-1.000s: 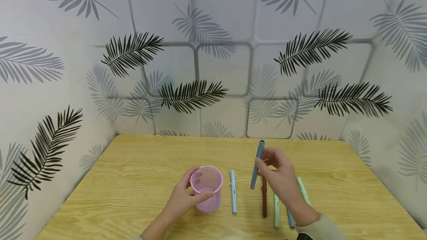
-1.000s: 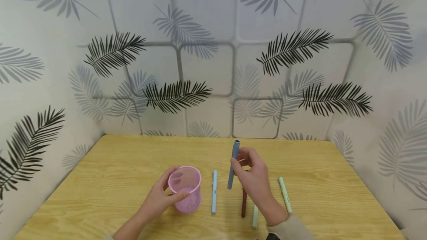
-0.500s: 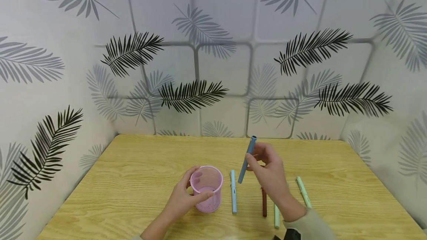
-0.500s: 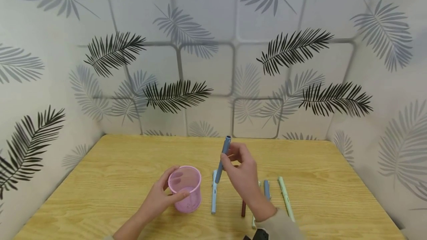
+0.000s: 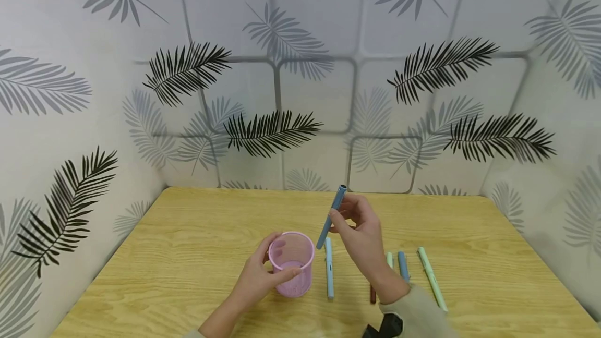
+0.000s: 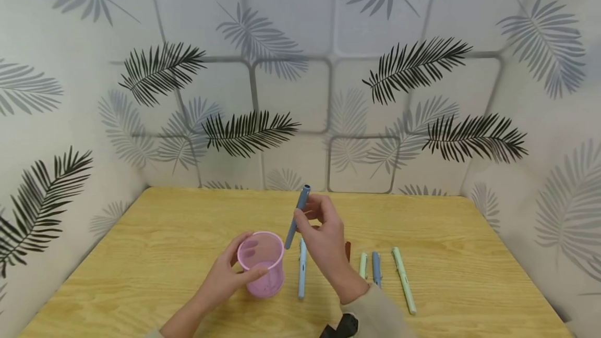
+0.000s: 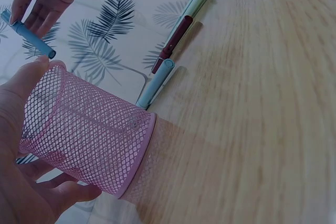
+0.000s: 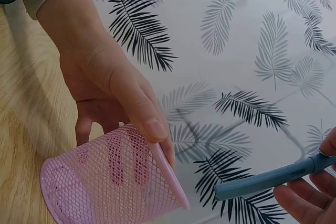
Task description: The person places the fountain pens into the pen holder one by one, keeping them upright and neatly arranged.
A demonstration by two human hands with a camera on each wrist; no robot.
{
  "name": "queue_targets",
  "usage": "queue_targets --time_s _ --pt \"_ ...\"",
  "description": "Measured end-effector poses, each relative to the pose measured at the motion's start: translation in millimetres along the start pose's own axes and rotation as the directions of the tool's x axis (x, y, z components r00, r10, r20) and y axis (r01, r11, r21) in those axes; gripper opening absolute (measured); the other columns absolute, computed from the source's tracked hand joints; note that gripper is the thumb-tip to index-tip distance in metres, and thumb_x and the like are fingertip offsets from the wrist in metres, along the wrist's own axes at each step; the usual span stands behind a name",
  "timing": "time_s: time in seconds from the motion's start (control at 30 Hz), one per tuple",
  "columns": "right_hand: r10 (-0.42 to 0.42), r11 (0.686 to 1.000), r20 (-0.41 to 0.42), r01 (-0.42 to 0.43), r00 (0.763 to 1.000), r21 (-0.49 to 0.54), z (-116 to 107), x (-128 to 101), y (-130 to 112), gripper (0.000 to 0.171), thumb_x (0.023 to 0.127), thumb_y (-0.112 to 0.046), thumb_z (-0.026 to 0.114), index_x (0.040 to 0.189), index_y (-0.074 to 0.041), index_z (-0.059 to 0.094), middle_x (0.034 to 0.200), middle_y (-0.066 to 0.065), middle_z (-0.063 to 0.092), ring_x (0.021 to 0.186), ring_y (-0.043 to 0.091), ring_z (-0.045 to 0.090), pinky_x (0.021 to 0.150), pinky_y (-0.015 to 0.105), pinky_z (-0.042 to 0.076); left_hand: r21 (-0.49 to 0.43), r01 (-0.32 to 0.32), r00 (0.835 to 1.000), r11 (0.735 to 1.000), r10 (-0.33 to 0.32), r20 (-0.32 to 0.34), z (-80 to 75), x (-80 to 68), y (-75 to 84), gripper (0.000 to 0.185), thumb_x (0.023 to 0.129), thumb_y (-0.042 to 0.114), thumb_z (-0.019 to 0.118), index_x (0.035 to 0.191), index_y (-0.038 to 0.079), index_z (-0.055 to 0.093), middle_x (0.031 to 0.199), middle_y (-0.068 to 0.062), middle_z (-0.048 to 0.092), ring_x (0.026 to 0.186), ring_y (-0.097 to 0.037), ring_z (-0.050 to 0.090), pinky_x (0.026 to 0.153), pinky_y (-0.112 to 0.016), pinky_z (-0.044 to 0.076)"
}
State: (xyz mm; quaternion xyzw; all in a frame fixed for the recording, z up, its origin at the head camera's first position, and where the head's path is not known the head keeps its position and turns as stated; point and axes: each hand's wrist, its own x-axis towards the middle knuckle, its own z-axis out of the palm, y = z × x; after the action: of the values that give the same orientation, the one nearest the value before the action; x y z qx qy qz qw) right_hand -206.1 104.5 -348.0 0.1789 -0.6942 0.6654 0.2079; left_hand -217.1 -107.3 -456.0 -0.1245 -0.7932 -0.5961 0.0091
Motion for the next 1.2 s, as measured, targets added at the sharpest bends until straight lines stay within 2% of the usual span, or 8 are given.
queue_targets --time_s 0.1,0.23,0.33,0.47,0.63,0.87,1.03,1.2 --pt "-0.007 1.000 0.010 0.007 1.000 0.018 3.7 1.9 12.9 0.024 0.087 0.006 0.059 0.111 0.004 0.054 0.091 0.017 0.056 0.076 0.033 0.058 0.062 0.036 0.055 -0.001 -0.006 1.000 1.000 0.006 0.003 -0.5 0.4 -0.3 0.079 0.075 0.027 0.079 0.140 0.023 0.036 0.132 -0.007 0.047 0.117 -0.033 0.047 0.081 -0.036 0.050" --pt "-0.010 0.999 0.018 0.010 1.000 0.038 9.0 2.9 26.9 0.024 0.088 0.001 0.061 0.111 0.001 0.054 0.091 0.015 0.056 0.076 0.024 0.059 0.062 0.034 0.055 0.006 -0.009 1.000 1.000 0.009 0.007 -1.4 0.3 -1.0 0.079 0.074 0.030 0.079 0.140 0.023 0.037 0.132 -0.007 0.047 0.117 -0.033 0.047 0.081 -0.035 0.050" --pt "-0.011 0.999 0.019 0.010 1.000 0.044 12.8 2.8 32.2 0.023 0.088 -0.001 0.061 0.110 0.000 0.054 0.092 0.015 0.056 0.076 0.019 0.059 0.062 0.035 0.055 0.006 -0.011 1.000 1.000 0.011 0.007 -2.0 -0.1 -1.2 0.078 0.074 0.031 0.079 0.140 0.024 0.037 0.132 -0.007 0.047 0.117 -0.034 0.046 0.081 -0.036 0.050" --pt "0.000 0.999 0.017 -0.001 1.000 0.044 16.4 2.0 36.4 0.023 0.088 -0.002 0.062 0.109 0.000 0.055 0.091 0.014 0.056 0.077 0.019 0.059 0.062 0.036 0.055 0.007 -0.008 1.000 1.000 0.008 0.006 -2.1 -0.3 -0.7 0.078 0.075 0.031 0.079 0.140 0.024 0.037 0.132 -0.007 0.047 0.117 -0.034 0.046 0.082 -0.036 0.050" --pt "0.036 0.998 0.026 -0.037 0.999 0.042 19.1 -0.4 37.3 0.022 0.088 0.001 0.061 0.109 -0.002 0.055 0.091 0.015 0.057 0.077 0.021 0.059 0.062 0.038 0.055 0.009 -0.002 1.000 1.000 0.002 0.004 -1.6 -0.9 0.3 0.080 0.074 0.033 0.079 0.140 0.024 0.036 0.132 -0.007 0.047 0.117 -0.034 0.047 0.081 -0.036 0.050" --pt "0.091 0.996 0.058 -0.092 0.994 0.021 21.9 -6.0 24.7 0.023 0.087 0.008 0.058 0.109 0.005 0.052 0.092 0.019 0.056 0.079 0.031 0.058 0.061 0.030 0.055 0.001 -0.010 1.000 1.000 0.010 0.004 -0.9 -0.5 0.1 0.080 0.074 0.033 0.079 0.141 0.023 0.036 0.132 -0.008 0.047 0.116 -0.035 0.047 0.081 -0.036 0.050" --pt "0.146 0.989 0.070 -0.145 0.987 -0.015 22.9 -9.3 18.6 0.023 0.087 0.007 0.058 0.109 0.006 0.052 0.092 0.019 0.056 0.079 0.028 0.058 0.061 0.028 0.054 -0.004 -0.019 1.000 1.000 0.019 0.009 -1.0 -0.6 0.3 0.082 0.074 0.034 0.079 0.141 0.023 0.035 0.132 -0.008 0.047 0.116 -0.035 0.047 0.081 -0.036 0.050" --pt "0.165 0.986 0.083 -0.163 0.983 -0.031 22.4 -11.4 21.1 0.024 0.087 0.006 0.059 0.110 0.004 0.053 0.094 0.018 0.057 0.081 0.031 0.058 0.062 0.030 0.054 -0.002 -0.021 1.000 1.000 0.021 0.007 -1.2 -0.9 0.6 0.081 0.073 0.034 0.080 0.141 0.023 0.036 0.132 -0.008 0.047 0.115 -0.035 0.047 0.080 -0.035 0.051"
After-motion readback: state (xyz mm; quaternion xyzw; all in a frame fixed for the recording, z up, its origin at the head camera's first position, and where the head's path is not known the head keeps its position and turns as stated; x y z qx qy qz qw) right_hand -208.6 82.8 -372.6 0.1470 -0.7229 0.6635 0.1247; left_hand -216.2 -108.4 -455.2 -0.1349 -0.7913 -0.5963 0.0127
